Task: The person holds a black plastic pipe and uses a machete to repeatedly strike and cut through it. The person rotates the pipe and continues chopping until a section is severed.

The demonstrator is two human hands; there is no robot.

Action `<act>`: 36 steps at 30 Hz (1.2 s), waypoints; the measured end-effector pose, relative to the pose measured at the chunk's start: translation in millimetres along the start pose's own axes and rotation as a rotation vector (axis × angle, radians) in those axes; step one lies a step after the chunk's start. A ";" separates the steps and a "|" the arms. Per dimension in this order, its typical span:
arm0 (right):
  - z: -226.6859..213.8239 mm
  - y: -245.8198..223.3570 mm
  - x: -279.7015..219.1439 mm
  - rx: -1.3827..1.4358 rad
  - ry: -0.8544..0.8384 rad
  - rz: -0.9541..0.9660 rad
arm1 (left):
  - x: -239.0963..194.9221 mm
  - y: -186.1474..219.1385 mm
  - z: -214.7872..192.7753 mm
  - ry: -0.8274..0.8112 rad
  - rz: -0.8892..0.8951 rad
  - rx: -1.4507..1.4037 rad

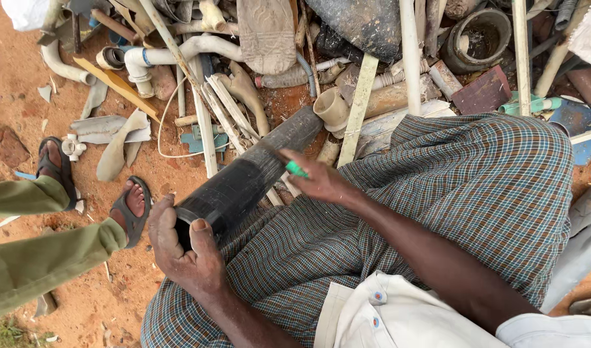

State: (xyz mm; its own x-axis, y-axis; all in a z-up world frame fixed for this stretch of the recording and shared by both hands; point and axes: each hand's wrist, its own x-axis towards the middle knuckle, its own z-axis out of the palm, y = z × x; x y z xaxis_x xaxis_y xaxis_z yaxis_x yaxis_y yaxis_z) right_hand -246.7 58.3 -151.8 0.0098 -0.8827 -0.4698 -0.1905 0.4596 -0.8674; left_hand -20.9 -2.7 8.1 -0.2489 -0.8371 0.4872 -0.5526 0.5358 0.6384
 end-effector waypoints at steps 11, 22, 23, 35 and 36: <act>32.3 6.1 -19.0 0.055 0.040 -0.514 | 3.3 6.4 0.9 0.013 -0.019 0.007; 15.1 13.4 -7.5 0.072 0.117 -0.407 | -3.3 -5.3 1.5 -0.005 0.023 0.030; 23.0 13.8 -11.4 0.037 0.174 -0.743 | -7.4 -3.7 -1.0 0.000 0.018 0.046; -7.6 16.5 4.6 0.006 -0.078 0.041 | -7.0 -12.2 4.1 0.047 -0.024 0.161; 1.7 17.9 2.5 -0.066 0.009 -0.197 | -8.3 -13.0 2.0 0.058 -0.029 0.191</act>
State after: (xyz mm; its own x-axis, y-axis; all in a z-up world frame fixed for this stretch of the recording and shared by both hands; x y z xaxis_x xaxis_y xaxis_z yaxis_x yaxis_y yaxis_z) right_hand -248.4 64.4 -168.8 0.0445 -0.9560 -0.2901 -0.2495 0.2705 -0.9298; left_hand -13.2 -2.9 -5.4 -0.1880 -0.8411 0.5071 -0.7008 0.4766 0.5307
